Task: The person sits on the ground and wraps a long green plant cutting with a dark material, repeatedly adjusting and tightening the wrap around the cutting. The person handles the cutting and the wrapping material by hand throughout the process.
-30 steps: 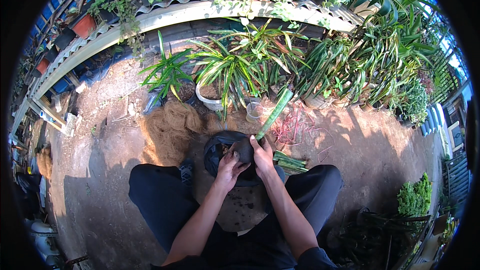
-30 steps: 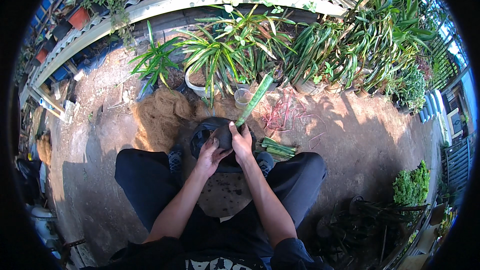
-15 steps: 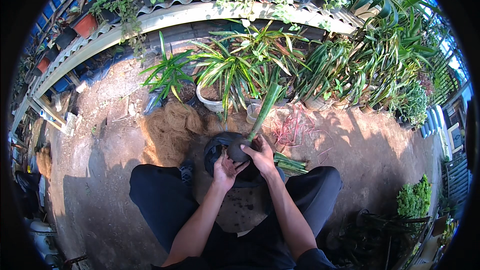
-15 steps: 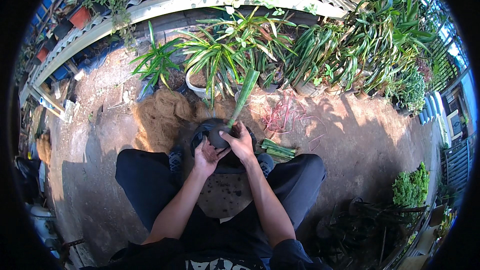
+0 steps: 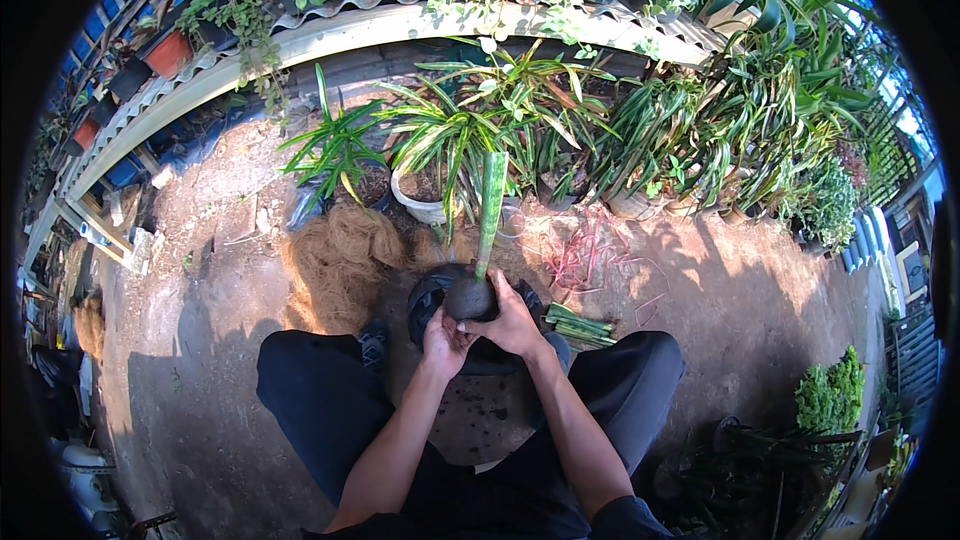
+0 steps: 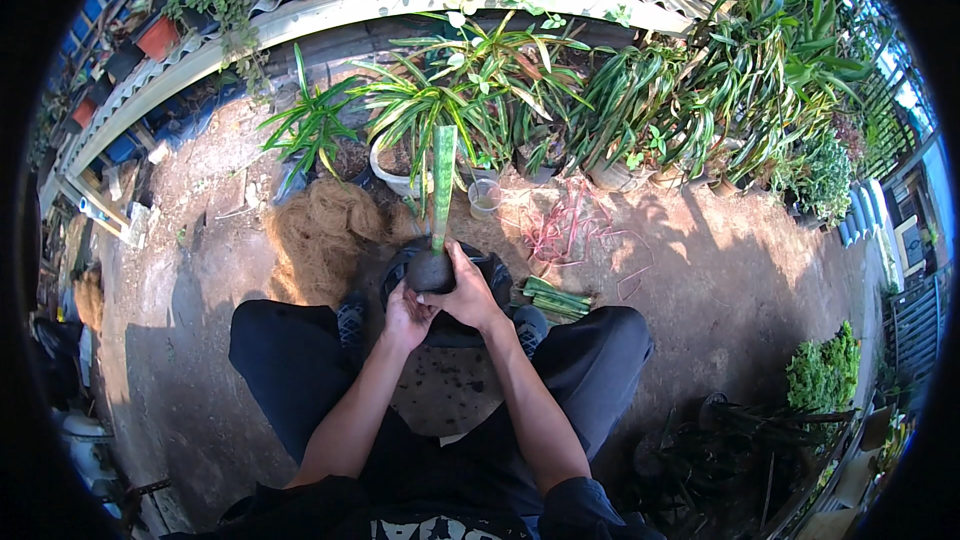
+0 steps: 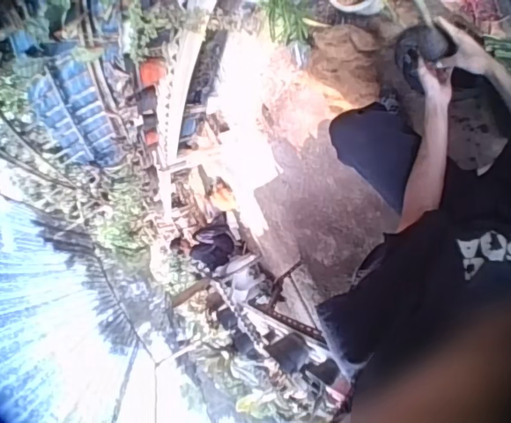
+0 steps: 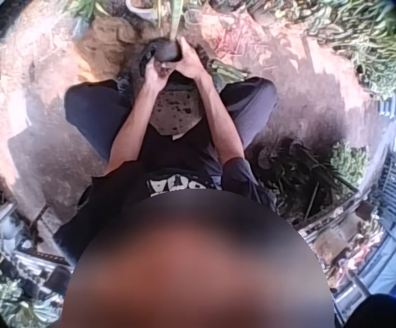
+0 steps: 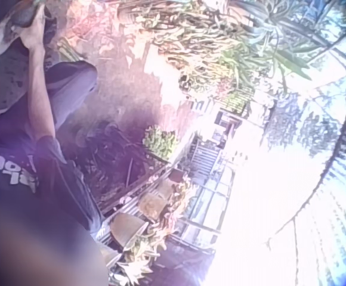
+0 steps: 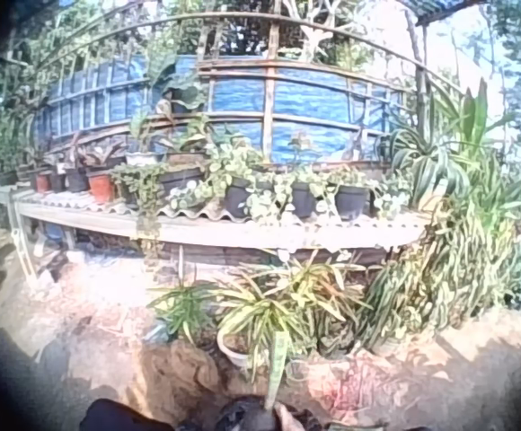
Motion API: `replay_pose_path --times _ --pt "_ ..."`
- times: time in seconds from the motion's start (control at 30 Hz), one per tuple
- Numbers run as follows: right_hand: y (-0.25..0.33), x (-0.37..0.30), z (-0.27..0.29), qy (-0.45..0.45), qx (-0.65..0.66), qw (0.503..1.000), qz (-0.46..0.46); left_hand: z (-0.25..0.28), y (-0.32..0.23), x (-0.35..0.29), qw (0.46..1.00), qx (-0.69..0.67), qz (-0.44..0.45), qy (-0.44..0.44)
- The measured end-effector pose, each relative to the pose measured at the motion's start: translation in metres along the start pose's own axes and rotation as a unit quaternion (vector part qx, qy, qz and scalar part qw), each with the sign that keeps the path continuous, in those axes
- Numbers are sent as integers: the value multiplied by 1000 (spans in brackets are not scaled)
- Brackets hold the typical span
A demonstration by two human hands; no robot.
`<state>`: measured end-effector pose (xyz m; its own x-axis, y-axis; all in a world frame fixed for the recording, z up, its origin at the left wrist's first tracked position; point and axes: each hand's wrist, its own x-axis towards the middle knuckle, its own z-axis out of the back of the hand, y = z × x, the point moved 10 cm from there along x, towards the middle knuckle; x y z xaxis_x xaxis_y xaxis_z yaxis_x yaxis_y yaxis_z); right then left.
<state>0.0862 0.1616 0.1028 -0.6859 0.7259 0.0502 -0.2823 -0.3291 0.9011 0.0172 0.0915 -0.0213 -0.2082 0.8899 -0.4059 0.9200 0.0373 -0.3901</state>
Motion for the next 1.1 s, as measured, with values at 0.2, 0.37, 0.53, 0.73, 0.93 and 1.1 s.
replay_pose_path --times 0.2,0.37,0.53,0.73,0.93,1.1 --pt "14 -3 -3 -17 -31 997 64 -3 -6 -3 1000 -2 -9 -13" --pt "13 -3 -7 21 -83 994 68 3 -4 -12 994 26 41 -97" --pt "26 -8 -4 -19 -30 993 110 -4 13 -13 993 43 98 -52" --pt "3 -10 -14 -75 68 994 29 -3 20 -11 994 36 93 -33" --pt "10 -6 -20 21 146 986 80 -20 7 -25 987 77 139 -31" --pt "29 -10 -19 62 18 989 133 -17 0 -25 976 122 166 -66"
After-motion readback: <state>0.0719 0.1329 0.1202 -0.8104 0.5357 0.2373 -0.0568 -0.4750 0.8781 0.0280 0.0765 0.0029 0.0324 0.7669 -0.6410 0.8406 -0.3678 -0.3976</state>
